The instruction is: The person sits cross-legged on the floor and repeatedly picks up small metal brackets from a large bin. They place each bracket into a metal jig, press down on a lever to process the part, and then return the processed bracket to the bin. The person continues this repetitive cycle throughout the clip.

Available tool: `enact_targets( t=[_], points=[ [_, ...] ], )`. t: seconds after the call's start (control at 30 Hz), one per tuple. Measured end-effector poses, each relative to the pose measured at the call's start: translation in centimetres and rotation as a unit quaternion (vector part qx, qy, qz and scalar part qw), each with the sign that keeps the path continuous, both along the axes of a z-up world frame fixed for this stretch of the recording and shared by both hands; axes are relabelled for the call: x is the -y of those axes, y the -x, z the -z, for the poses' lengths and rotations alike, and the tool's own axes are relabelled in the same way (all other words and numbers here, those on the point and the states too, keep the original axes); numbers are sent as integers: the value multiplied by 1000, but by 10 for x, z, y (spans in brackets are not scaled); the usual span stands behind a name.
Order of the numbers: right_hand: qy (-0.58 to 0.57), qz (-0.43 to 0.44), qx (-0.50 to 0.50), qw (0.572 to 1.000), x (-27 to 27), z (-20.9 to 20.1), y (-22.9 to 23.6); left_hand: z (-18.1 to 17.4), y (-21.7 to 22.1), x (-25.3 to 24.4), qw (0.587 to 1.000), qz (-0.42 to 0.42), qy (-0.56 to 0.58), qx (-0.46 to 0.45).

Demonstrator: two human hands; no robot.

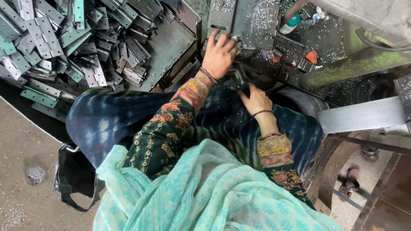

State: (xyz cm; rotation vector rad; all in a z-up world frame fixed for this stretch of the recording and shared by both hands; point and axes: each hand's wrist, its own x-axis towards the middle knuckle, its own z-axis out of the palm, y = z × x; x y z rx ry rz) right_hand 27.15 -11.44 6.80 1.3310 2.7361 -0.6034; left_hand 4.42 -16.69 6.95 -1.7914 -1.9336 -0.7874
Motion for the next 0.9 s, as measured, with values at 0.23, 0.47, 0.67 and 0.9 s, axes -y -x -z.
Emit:
enact_targets(
  t=[0.23, 0.47, 0.67, 0.9],
  points=[
    [167, 154, -402, 887, -56, 5, 30, 24, -10, -30, 772, -32, -111, 624],
    [183, 106, -617, 758, -88, -20, 51, 22, 36, -55, 856, 92, -74, 504],
    [-282, -118, -258, 916, -66, -12, 73, -21, 35, -25, 972, -180, 59, 135],
    [-182, -101, -265, 941, -42, -22, 72, -4, -15, -19, 982, -94, 136, 89]
  ],
)
